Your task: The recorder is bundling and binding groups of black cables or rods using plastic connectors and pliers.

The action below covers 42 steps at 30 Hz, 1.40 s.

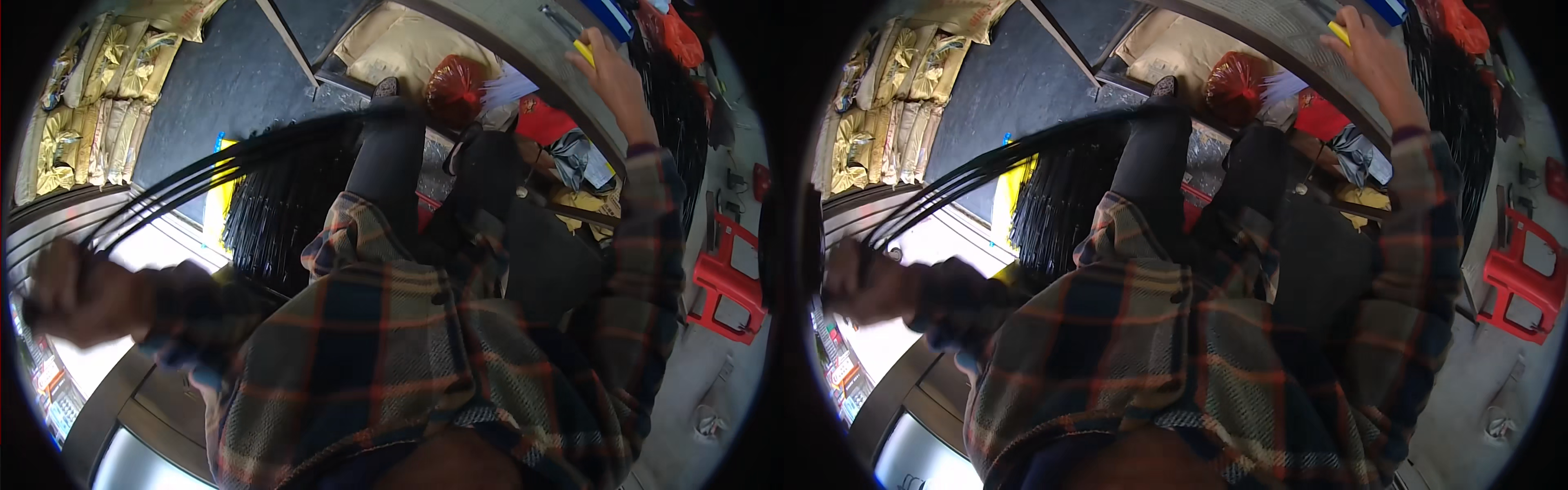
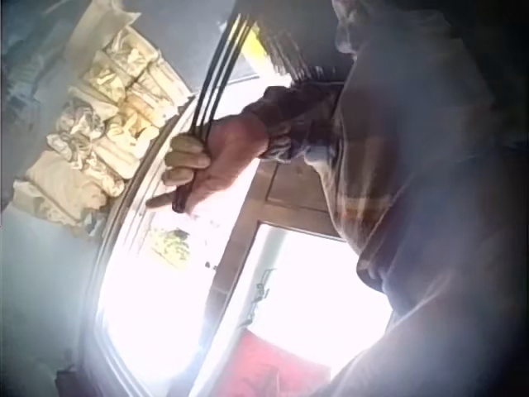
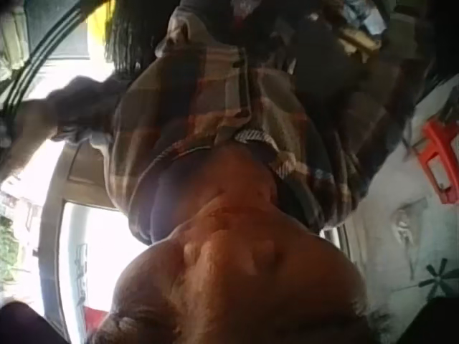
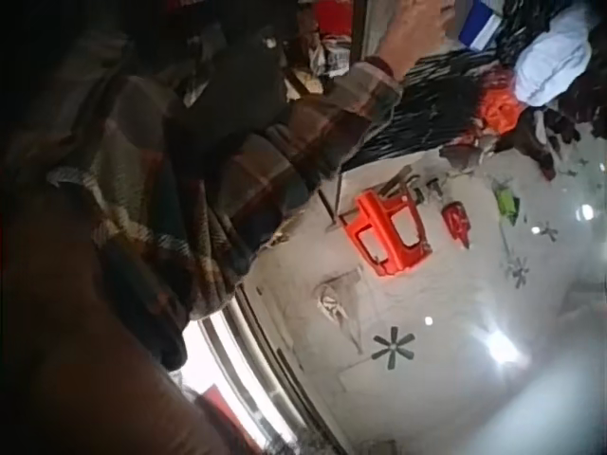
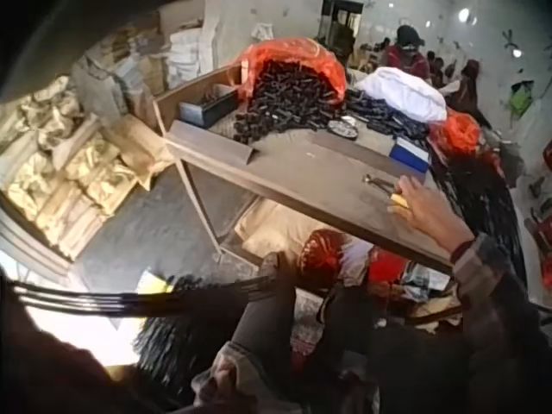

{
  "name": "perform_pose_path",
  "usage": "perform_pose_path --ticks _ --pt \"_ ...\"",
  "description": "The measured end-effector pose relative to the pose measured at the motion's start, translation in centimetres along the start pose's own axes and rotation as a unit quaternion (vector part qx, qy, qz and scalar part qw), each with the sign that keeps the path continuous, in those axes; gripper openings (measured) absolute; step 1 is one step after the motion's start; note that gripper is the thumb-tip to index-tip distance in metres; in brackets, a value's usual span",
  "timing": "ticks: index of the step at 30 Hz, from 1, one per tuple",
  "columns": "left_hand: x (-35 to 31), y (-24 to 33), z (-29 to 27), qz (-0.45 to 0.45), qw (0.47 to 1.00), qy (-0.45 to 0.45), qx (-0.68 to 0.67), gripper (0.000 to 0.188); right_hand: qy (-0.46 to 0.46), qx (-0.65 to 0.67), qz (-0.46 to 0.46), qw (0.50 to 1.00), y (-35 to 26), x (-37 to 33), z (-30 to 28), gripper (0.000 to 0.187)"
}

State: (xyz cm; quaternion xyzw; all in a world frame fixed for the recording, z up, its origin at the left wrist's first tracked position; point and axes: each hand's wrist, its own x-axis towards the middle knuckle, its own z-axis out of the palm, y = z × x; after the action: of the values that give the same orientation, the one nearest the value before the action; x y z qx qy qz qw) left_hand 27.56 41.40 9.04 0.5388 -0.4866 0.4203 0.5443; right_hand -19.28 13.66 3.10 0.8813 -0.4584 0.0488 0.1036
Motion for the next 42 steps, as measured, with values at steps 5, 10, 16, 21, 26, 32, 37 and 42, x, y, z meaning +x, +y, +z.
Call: perform_pose_path --ticks 5,10,16,21,26,32,37,42 --pt "-0.8 0.5 -2.7 -0.25 0.904 0.127 -0.322 0.052 0.038 -0.095 -0.015 0.995 4.1 0.5 0.6 0.034" --pt "-16.6 -1.1 6.9 -0.199 0.895 -0.36 -0.172 0.034 0.014 -0.099 0.01 0.995 5.9 -4.1 0.6 0.042" --pt "-36.8 -7.0 8.4 -0.256 0.69 -0.674 0.066 0.064 -0.075 -0.226 0.205 0.949 11.0 -9.6 1.0 0.062" --pt "-37.2 -3.8 10.7 -0.252 0.706 -0.662 -0.027 0.066 -0.094 -0.129 0.279 0.947 15.7 -10.8 2.0 0.067" --pt "-35.2 -3.0 12.0 -0.202 0.74 -0.64 -0.047 0.052 -0.173 -0.131 0.317 0.923 17.7 -8.5 3.5 0.065" --pt "-32.0 -0.5 11.9 -0.208 0.74 -0.627 -0.129 0.04 -0.221 -0.205 0.394 0.868 12.2 -5.6 -0.9 0.059" --pt "-29.6 2.3 10.2 -0.149 0.755 -0.618 -0.159 0.029 -0.149 -0.153 0.343 0.915 13.4 -8.2 0.7 0.039" --pt "-28.7 4.0 8.5 -0.156 0.747 -0.599 -0.243 0.03 -0.044 -0.063 0.415 0.907 10.2 -6.5 0.9 0.038"
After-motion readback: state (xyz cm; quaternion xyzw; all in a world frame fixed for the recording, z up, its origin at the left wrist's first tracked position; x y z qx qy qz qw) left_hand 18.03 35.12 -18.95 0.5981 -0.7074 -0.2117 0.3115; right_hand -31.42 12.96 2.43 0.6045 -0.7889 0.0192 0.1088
